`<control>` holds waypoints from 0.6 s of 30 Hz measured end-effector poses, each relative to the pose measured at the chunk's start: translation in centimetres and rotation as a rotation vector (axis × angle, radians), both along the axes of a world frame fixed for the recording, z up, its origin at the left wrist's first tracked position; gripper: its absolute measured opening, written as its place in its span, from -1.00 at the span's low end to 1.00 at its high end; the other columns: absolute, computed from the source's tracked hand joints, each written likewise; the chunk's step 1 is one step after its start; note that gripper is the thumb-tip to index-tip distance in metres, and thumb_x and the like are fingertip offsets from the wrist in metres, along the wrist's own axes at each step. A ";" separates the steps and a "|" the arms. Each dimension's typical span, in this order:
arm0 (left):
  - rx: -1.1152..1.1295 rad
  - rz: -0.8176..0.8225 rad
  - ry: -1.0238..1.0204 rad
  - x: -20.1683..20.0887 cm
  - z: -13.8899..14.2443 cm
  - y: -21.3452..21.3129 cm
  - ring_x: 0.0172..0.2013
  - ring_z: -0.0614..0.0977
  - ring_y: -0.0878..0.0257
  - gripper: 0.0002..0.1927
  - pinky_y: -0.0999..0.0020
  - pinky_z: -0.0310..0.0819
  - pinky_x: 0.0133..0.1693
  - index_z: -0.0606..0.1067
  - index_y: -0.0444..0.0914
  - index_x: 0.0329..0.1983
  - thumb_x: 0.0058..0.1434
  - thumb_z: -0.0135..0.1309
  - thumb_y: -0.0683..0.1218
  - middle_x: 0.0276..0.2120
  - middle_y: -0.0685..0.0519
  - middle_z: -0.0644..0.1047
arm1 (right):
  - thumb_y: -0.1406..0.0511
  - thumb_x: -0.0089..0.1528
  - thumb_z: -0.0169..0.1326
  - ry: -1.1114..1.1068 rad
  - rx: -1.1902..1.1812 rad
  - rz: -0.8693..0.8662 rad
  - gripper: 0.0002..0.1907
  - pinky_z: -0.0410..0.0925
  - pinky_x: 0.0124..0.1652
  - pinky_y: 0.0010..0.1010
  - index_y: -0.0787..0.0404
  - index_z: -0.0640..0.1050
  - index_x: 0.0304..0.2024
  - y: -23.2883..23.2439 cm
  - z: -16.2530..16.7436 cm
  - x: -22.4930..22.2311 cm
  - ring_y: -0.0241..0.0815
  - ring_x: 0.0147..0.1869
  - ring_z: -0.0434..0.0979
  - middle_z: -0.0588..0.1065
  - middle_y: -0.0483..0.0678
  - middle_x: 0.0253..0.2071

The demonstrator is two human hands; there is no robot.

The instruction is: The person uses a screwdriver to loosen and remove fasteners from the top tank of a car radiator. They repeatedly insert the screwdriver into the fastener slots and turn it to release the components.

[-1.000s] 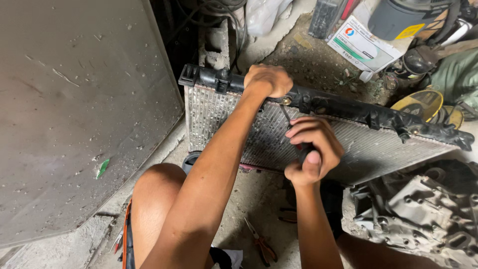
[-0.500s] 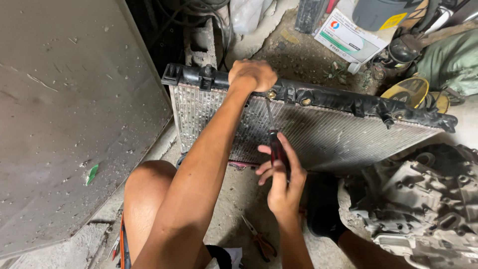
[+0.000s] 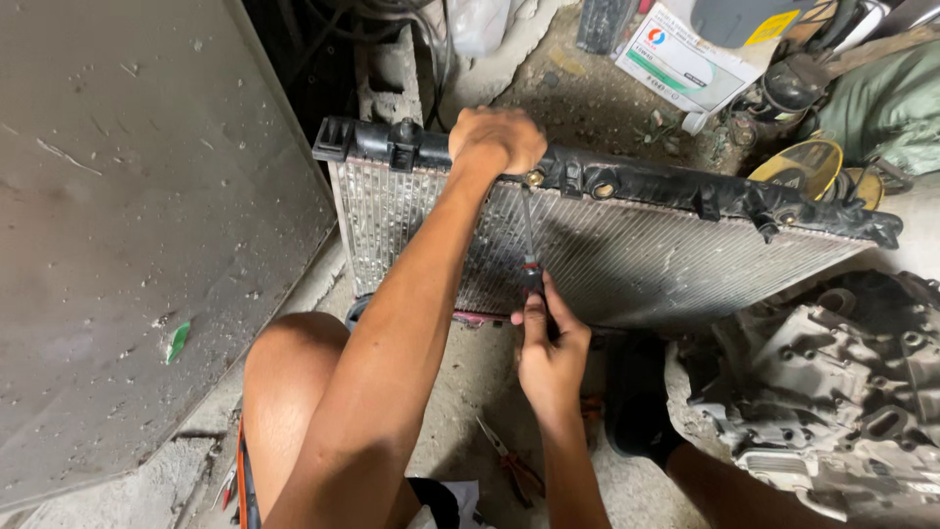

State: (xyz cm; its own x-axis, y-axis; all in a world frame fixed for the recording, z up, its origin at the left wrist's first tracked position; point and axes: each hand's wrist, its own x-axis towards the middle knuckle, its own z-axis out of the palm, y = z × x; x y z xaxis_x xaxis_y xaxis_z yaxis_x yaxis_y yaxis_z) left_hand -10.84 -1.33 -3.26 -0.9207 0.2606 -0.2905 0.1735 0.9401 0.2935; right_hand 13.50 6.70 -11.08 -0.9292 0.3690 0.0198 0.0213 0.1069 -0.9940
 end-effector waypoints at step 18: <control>-0.011 0.036 -0.012 1.0 0.7 0.2 0.17 0.58 0.02 -0.53 0.10 0.41 0.18 0.57 -0.20 0.11 0.32 -0.25 0.02 0.17 -0.07 0.55 | 0.37 0.27 0.12 0.162 0.707 0.133 -0.59 0.46 -0.17 -0.26 0.26 0.53 0.19 4.2 3.4 2.2 0.09 -0.14 0.67 0.61 0.21 -0.13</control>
